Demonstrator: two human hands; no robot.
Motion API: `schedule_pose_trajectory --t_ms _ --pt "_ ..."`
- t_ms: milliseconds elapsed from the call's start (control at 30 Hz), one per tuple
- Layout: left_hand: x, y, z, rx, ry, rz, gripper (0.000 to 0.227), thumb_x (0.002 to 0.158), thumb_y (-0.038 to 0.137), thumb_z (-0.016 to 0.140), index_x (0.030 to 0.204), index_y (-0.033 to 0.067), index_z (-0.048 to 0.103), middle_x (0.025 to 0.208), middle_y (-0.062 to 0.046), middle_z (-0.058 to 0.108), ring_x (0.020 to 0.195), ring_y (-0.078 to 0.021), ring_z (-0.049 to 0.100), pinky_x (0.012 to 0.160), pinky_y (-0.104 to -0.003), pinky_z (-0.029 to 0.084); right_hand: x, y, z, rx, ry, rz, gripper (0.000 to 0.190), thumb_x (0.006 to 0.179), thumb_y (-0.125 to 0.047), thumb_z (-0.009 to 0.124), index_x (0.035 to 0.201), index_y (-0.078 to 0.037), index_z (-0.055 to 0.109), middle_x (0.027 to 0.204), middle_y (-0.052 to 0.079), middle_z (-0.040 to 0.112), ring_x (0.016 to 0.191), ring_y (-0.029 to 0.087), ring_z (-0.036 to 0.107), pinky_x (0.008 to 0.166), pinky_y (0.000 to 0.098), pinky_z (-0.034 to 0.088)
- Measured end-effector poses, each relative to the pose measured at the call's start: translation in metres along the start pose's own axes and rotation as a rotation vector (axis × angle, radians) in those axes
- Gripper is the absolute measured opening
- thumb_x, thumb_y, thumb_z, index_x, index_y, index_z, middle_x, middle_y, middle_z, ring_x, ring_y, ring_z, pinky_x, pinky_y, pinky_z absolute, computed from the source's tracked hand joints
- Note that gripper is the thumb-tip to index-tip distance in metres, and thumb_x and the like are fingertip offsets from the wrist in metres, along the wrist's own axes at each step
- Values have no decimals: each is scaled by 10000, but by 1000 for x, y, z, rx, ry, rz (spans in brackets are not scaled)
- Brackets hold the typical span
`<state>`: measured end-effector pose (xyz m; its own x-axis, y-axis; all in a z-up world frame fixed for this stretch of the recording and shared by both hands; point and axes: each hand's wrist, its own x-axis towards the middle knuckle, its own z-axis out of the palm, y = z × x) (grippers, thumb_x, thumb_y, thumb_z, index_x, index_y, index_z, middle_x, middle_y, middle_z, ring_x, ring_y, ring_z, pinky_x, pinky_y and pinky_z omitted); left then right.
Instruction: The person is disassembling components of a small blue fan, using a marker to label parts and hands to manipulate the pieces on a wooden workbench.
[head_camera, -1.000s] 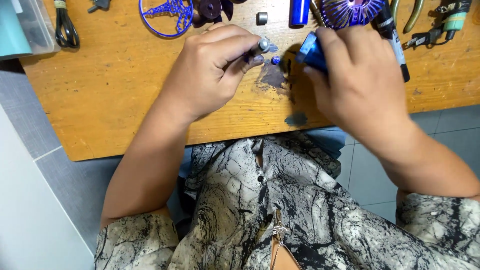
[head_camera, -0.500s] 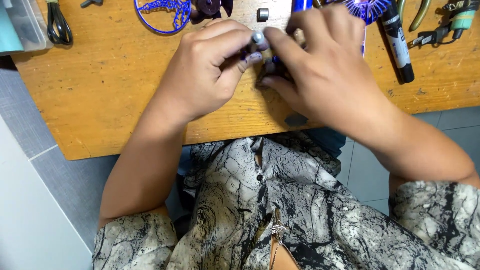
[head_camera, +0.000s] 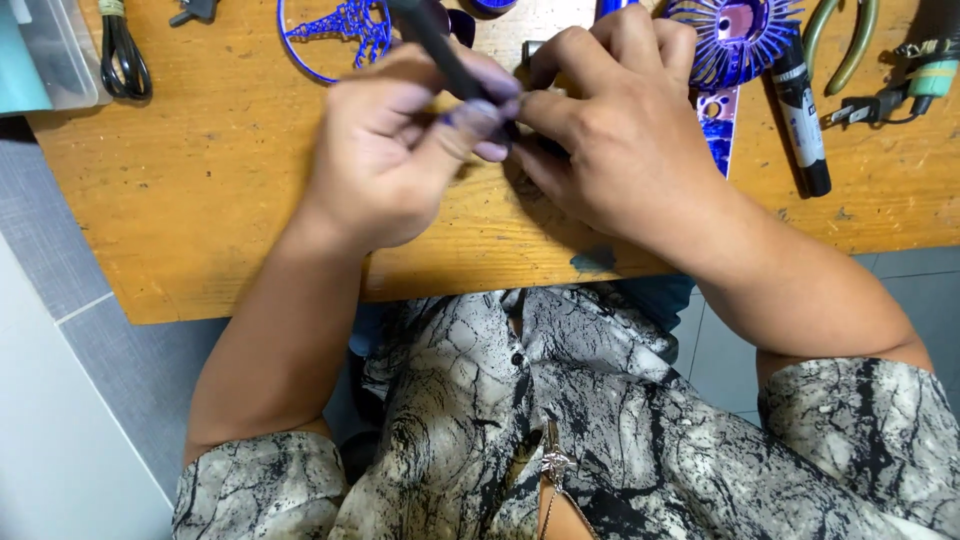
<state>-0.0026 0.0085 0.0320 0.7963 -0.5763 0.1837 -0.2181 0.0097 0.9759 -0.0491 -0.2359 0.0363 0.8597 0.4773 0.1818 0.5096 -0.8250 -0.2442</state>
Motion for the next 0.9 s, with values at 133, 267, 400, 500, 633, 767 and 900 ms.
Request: schedule_pose_trajectory --t_ms 133,267,400,500,633,767,900 --pt "-3 1 -5 -247 192 -80 401 1255 368 604 1366 -17 633 1183 -170 709 1041 -241 729 900 -370 736 -5 8 -1 66 58 -6 340 1142 -303 960 1372 -70 871 1342 108 733 1227 408 547 946 544 327" --pt "-1 -6 -3 -336 230 -63 358 1255 332 595 1364 -9 625 1146 -173 668 1072 -246 688 960 -362 609 -6 11 -22 172 166 -34 226 1235 -200 863 1330 1 826 1299 183 724 1199 445 556 1004 576 306" --pt "-1 -1 8 -273 145 -176 226 1229 158 590 1373 -11 635 1290 -161 660 1087 -228 753 906 -313 714 -11 8 -26 155 266 -81 303 1225 -260 793 1238 43 808 1212 230 727 1070 454 588 999 578 289" --pt "-1 -1 14 -338 123 -280 205 1192 37 610 1396 22 618 1369 -153 657 1114 -194 741 904 -311 748 -10 5 -27 212 325 -88 380 1214 -314 734 1203 56 819 1167 237 727 1056 459 591 1004 580 317" --pt "-1 -6 11 -389 -8 -224 184 1168 62 656 1350 35 646 1364 -169 730 1318 -259 745 1183 -372 685 -9 4 -24 257 395 -100 435 1193 -356 682 1138 52 821 1085 231 728 1017 440 605 986 561 372" --pt "-6 -3 11 -462 -24 -289 204 1161 -1 707 1360 -20 667 1325 -180 750 1034 -249 827 993 -335 771 -7 3 -22 266 393 -76 494 1195 -416 620 1131 29 825 1091 211 737 1021 422 623 978 567 349" --pt "-8 -1 10 -415 -41 -240 208 1173 37 691 1363 -39 647 1401 -229 708 1109 -301 818 987 -351 778 -6 4 -21 314 385 -70 452 1188 -366 633 1150 48 809 1090 220 726 1003 422 626 971 559 370"
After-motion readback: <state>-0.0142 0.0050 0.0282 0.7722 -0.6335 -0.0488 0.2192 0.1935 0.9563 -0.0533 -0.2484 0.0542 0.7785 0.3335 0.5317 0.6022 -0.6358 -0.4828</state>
